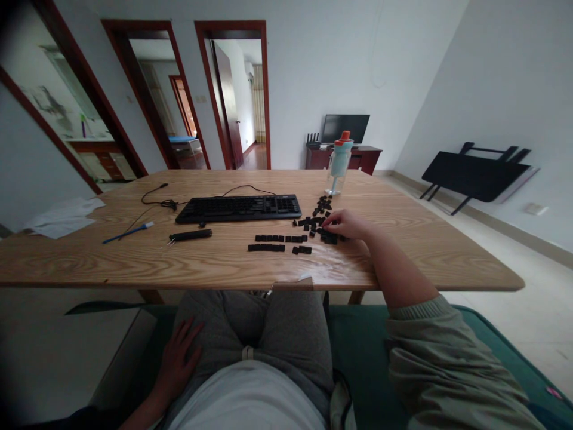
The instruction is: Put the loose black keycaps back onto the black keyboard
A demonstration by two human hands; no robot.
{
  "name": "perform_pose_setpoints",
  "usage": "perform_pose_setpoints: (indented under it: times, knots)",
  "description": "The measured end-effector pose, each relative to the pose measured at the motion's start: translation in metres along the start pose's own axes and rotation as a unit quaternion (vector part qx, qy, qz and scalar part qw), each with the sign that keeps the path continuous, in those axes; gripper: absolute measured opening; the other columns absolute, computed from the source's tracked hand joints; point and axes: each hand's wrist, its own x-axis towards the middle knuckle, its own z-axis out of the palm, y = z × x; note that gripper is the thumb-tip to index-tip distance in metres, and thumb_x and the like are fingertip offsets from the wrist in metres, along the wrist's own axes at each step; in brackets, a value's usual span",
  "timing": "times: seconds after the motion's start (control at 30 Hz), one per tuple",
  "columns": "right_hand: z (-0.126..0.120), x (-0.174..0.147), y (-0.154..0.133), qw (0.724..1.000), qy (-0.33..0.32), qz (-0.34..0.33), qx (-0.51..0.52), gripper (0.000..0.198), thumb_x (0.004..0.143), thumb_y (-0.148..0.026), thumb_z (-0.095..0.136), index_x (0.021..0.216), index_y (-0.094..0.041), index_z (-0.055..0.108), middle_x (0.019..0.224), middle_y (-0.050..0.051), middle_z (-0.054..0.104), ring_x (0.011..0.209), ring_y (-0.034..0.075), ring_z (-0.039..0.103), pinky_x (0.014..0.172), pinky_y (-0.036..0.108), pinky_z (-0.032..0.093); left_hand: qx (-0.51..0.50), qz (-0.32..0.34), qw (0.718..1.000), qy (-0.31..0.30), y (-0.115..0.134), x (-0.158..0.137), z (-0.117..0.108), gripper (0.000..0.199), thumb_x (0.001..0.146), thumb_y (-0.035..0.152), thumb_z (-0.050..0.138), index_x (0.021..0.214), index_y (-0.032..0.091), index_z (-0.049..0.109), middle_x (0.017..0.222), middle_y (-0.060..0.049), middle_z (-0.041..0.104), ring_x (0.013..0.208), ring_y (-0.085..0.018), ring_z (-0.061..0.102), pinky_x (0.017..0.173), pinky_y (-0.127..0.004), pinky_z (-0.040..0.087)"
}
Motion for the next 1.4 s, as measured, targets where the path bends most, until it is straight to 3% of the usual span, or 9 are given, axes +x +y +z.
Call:
perform_pose_setpoints:
  times: [0.2, 0.3, 0.4, 0.53, 0.77, 0.93, 1.07, 1.23, 1.4]
  knots:
    - [0.001, -0.001, 0.0, 0.998, -0.011, 0.06, 0.003, 0.032, 0.071, -0.047, 0.077, 0.091, -0.022, 0.08, 0.074, 0.004, 0.072, 0.065, 0.017, 0.059, 0.06, 0.03, 0.045, 0.001, 0.017, 1.0, 0.002, -0.003, -0.001, 0.002, 0.046, 0.095, 0.039, 0.045, 0.137, 0.026, 0.059, 0.155, -0.008, 0.045, 0.145, -0.031, 0.035, 0.111, -0.056, 0.038]
    - [0.001, -0.003, -0.002, 0.995, 0.029, 0.05, 0.079, 0.038, 0.07, -0.055, 0.076, 0.089, -0.021, 0.077, 0.079, 0.005, 0.071, 0.068, 0.018, 0.059, 0.061, 0.03, 0.045, 0.006, 0.016, 1.0, 0.002, -0.004, -0.002, 0.003, 0.046, 0.096, 0.038, 0.044, 0.138, 0.025, 0.058, 0.155, -0.01, 0.044, 0.146, -0.031, 0.035, 0.111, -0.057, 0.038]
    - [-0.002, -0.005, -0.006, 0.968, 0.097, 0.046, 0.225, 0.04, 0.072, -0.057, 0.074, 0.089, -0.022, 0.069, 0.087, 0.005, 0.07, 0.066, 0.014, 0.055, 0.059, 0.028, 0.044, 0.007, 0.017, 1.0, 0.006, -0.005, -0.002, 0.004, 0.046, 0.096, 0.038, 0.044, 0.139, 0.026, 0.058, 0.155, -0.009, 0.044, 0.146, -0.03, 0.035, 0.112, -0.056, 0.038]
    - [-0.009, -0.007, -0.008, 0.917, 0.121, 0.063, 0.374, 0.035, 0.073, -0.051, 0.074, 0.087, -0.022, 0.06, 0.08, 0.002, 0.065, 0.056, 0.01, 0.046, 0.051, 0.026, 0.038, 0.01, 0.026, 1.0, 0.006, -0.006, -0.002, 0.005, 0.046, 0.097, 0.038, 0.042, 0.138, 0.024, 0.058, 0.155, -0.011, 0.045, 0.146, -0.032, 0.035, 0.11, -0.058, 0.038]
    - [-0.007, -0.007, -0.011, 0.882, 0.107, 0.063, 0.455, 0.029, 0.071, -0.042, 0.079, 0.084, -0.02, 0.065, 0.078, 0.002, 0.063, 0.055, 0.008, 0.043, 0.047, 0.023, 0.034, 0.017, 0.037, 0.999, 0.017, -0.01, -0.001, 0.008, 0.046, 0.096, 0.037, 0.043, 0.136, 0.023, 0.06, 0.154, -0.011, 0.045, 0.145, -0.032, 0.037, 0.11, -0.056, 0.04]
    - [-0.003, -0.006, -0.01, 0.895, 0.106, 0.06, 0.43, 0.038, 0.071, -0.051, 0.08, 0.089, -0.02, 0.069, 0.075, 0.001, 0.063, 0.055, 0.008, 0.043, 0.047, 0.022, 0.032, 0.019, 0.032, 0.999, 0.011, -0.009, -0.001, 0.007, 0.046, 0.097, 0.037, 0.043, 0.138, 0.025, 0.058, 0.155, -0.01, 0.044, 0.145, -0.031, 0.037, 0.11, -0.057, 0.04]
    - [-0.001, -0.007, -0.008, 0.937, 0.109, 0.069, 0.325, 0.045, 0.071, -0.06, 0.077, 0.09, -0.019, 0.071, 0.079, 0.003, 0.068, 0.06, 0.01, 0.05, 0.052, 0.025, 0.036, 0.015, 0.028, 0.999, 0.012, -0.008, -0.001, 0.006, 0.045, 0.096, 0.037, 0.045, 0.137, 0.025, 0.059, 0.155, -0.009, 0.044, 0.145, -0.031, 0.036, 0.11, -0.057, 0.04]
    - [0.004, -0.004, -0.004, 0.967, 0.095, 0.074, 0.224, 0.051, 0.059, -0.055, 0.086, 0.092, -0.02, 0.068, 0.085, 0.006, 0.073, 0.075, 0.018, 0.062, 0.061, 0.028, 0.043, 0.008, 0.024, 1.0, 0.009, -0.007, -0.001, 0.005, 0.046, 0.096, 0.037, 0.044, 0.137, 0.023, 0.06, 0.154, -0.011, 0.045, 0.145, -0.031, 0.036, 0.111, -0.058, 0.038]
    - [0.004, -0.001, 0.003, 0.985, 0.053, 0.074, 0.145, 0.039, 0.065, -0.049, 0.082, 0.086, -0.019, 0.069, 0.078, 0.005, 0.071, 0.068, 0.017, 0.061, 0.057, 0.028, 0.044, 0.005, 0.016, 1.0, 0.01, -0.006, -0.001, 0.005, 0.046, 0.094, 0.036, 0.048, 0.137, 0.027, 0.06, 0.154, -0.009, 0.046, 0.145, -0.031, 0.037, 0.11, -0.058, 0.039]
